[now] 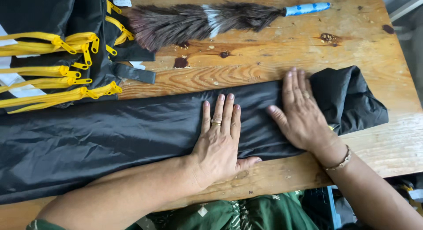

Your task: The person uses a brush to sweep a black fabric item on a wooden table, then folds the item into a compact rectangular shape by hand. The person smooths the fabric repeatedly during the folding process to ensure neatness.

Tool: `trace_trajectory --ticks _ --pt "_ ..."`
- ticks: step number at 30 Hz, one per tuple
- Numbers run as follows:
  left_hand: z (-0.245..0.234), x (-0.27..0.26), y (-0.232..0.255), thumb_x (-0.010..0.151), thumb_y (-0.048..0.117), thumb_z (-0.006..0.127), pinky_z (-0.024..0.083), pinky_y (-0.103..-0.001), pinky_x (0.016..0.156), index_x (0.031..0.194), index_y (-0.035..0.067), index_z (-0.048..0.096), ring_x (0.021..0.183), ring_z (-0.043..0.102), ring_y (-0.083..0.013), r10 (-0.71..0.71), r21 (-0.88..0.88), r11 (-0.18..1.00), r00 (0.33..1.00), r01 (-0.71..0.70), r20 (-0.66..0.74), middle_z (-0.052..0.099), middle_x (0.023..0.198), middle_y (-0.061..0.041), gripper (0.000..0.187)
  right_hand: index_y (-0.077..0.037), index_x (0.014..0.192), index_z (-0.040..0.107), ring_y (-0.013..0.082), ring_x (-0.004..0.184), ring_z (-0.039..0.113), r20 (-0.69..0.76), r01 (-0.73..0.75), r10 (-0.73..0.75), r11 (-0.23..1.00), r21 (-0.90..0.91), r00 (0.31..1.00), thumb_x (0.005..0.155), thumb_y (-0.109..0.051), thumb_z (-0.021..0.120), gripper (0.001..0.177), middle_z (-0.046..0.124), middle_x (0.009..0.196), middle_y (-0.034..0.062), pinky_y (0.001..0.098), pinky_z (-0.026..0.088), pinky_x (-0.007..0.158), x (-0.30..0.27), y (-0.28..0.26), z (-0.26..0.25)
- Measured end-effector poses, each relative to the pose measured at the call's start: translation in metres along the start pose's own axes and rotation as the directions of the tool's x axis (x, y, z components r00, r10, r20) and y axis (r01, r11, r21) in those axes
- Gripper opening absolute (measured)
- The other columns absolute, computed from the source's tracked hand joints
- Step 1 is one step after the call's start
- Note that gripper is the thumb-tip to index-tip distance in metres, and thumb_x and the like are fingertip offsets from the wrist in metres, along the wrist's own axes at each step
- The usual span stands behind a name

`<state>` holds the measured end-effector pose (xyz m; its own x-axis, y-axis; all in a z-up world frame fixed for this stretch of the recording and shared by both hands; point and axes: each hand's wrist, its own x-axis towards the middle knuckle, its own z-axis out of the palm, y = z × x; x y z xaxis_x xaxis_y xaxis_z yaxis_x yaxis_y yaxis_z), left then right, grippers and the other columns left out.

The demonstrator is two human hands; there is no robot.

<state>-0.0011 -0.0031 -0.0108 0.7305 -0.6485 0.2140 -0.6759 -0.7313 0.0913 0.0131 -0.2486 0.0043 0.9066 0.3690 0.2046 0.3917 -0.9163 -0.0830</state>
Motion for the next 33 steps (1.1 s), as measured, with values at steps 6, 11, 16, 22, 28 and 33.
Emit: trace_trajectory --ticks 6,11,16,22,28,33 --pt "-0.001 0.001 0.006 0.073 0.095 0.046 0.010 -0.070 0.124 0.152 -0.011 0.033 0.155 0.016 -0.0503 -0.027 0.077 0.997 1.000 0.027 0.003 0.022 0.163 -0.038 0.133 0.020 0.156 0.018 0.0588 0.153 0.006 -0.079 -0.156 0.149 0.984 -0.090 0.986 0.103 -0.054 0.044 0.095 0.012 0.162 0.0448 0.0674 0.007 0.125 0.010 -0.064 -0.038" --pt "0.024 0.001 0.010 0.084 0.050 0.035 0.000 -0.069 0.126 0.159 -0.008 0.010 0.155 0.006 -0.0528 -0.049 0.129 0.991 0.993 0.035 0.104 0.011 0.165 -0.034 0.097 0.006 0.161 0.011 0.0405 0.160 0.006 0.038 0.174 -0.184 0.965 0.195 0.982 0.105 -0.058 0.035 0.088 0.009 0.170 0.0289 0.0517 0.006 0.132 0.003 -0.099 -0.021" --pt "0.007 -0.003 0.007 0.073 0.086 0.061 0.012 -0.066 0.126 0.152 -0.011 0.036 0.154 0.019 -0.0524 0.001 -0.040 0.999 1.000 -0.001 -0.009 0.023 0.163 -0.037 0.128 0.001 0.163 0.011 0.0364 0.160 0.003 0.117 0.120 -0.145 0.973 0.196 0.982 0.105 -0.038 0.047 0.078 0.008 0.171 0.0228 0.0472 0.005 0.131 -0.004 -0.051 -0.021" --pt "0.002 -0.005 0.010 0.071 0.087 0.062 0.019 -0.068 0.124 0.150 -0.010 0.041 0.150 0.028 -0.0541 0.022 0.051 0.998 0.999 -0.021 -0.035 0.030 0.159 -0.039 0.127 -0.001 0.146 0.046 0.0491 0.154 0.022 0.052 0.112 -0.139 0.930 0.349 0.989 0.091 -0.037 0.066 0.069 0.025 0.163 0.0318 0.0568 0.019 0.126 -0.020 -0.058 -0.047" --pt "0.000 -0.007 0.009 0.076 0.082 0.066 0.023 -0.070 0.121 0.158 0.005 0.035 0.146 0.032 -0.0579 0.058 0.031 0.998 0.997 -0.057 -0.042 0.031 0.157 -0.042 0.117 0.006 0.117 0.066 0.0402 0.127 0.061 -0.139 0.264 -0.236 0.934 0.241 0.962 0.097 -0.011 0.063 0.027 0.063 0.127 0.0225 0.0548 0.046 0.116 -0.038 -0.077 -0.046" --pt "-0.001 -0.010 0.009 0.081 0.073 0.064 0.021 -0.074 0.119 0.158 0.014 0.039 0.145 0.031 -0.0610 0.080 0.016 0.997 0.996 -0.080 -0.026 0.030 0.155 -0.045 0.101 0.007 0.107 0.067 0.0396 0.120 0.064 -0.158 0.298 -0.274 0.942 0.155 0.949 0.101 -0.006 0.053 0.020 0.065 0.113 0.0206 0.0482 0.052 0.110 -0.045 -0.081 -0.036"
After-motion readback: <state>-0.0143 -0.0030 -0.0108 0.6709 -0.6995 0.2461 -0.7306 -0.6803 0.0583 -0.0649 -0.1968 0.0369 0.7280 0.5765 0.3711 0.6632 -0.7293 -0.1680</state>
